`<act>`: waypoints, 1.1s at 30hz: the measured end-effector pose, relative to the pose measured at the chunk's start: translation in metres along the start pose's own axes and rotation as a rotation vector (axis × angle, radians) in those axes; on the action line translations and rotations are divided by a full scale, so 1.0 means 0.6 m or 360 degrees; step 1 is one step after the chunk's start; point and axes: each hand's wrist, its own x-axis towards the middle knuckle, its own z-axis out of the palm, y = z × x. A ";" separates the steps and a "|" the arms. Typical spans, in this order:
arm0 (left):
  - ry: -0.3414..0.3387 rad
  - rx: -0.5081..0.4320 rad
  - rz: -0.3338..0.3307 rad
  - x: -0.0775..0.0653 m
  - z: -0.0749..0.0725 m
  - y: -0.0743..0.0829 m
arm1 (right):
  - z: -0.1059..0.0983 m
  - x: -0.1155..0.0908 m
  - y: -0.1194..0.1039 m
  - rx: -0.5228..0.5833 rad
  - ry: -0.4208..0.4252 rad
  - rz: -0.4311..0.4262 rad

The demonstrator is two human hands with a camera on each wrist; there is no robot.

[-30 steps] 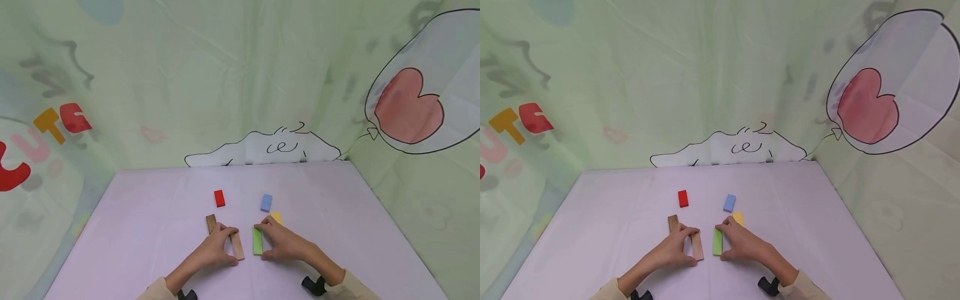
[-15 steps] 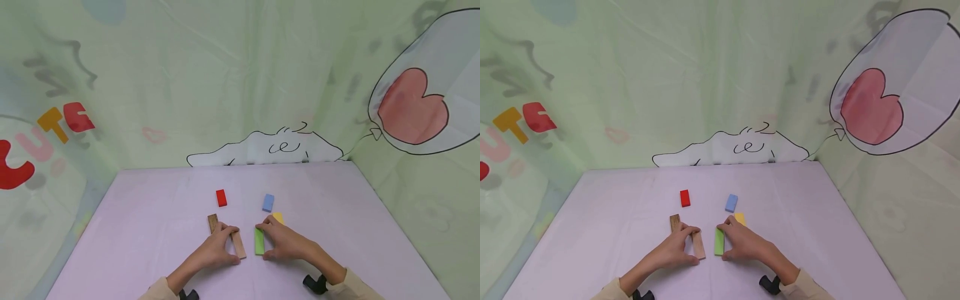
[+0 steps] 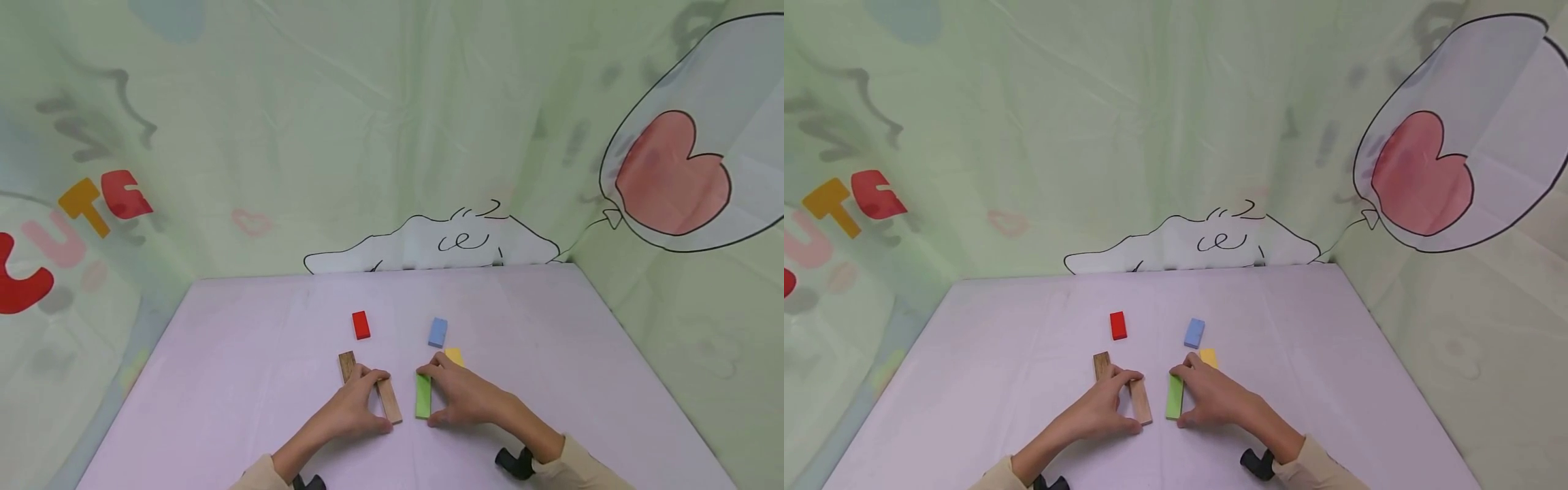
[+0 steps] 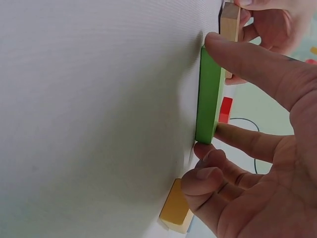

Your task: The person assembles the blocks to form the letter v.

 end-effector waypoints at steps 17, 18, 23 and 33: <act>0.0026 -0.0030 -0.0003 0.002 -0.001 0.001 | 0.002 0.003 0.006 0.0049 0.0062 0.0028; 0.0030 -0.0033 -0.0001 0.003 -0.001 0.002 | 0.001 0.003 0.007 0.0047 0.0071 0.0035; 0.0059 -0.0037 0.0033 0.011 -0.003 0.004 | -0.005 0.003 0.012 0.0030 0.0145 0.0015; 0.0103 -0.0062 -0.0038 0.017 -0.002 0.010 | -0.010 0.012 0.015 0.0058 0.0215 0.0016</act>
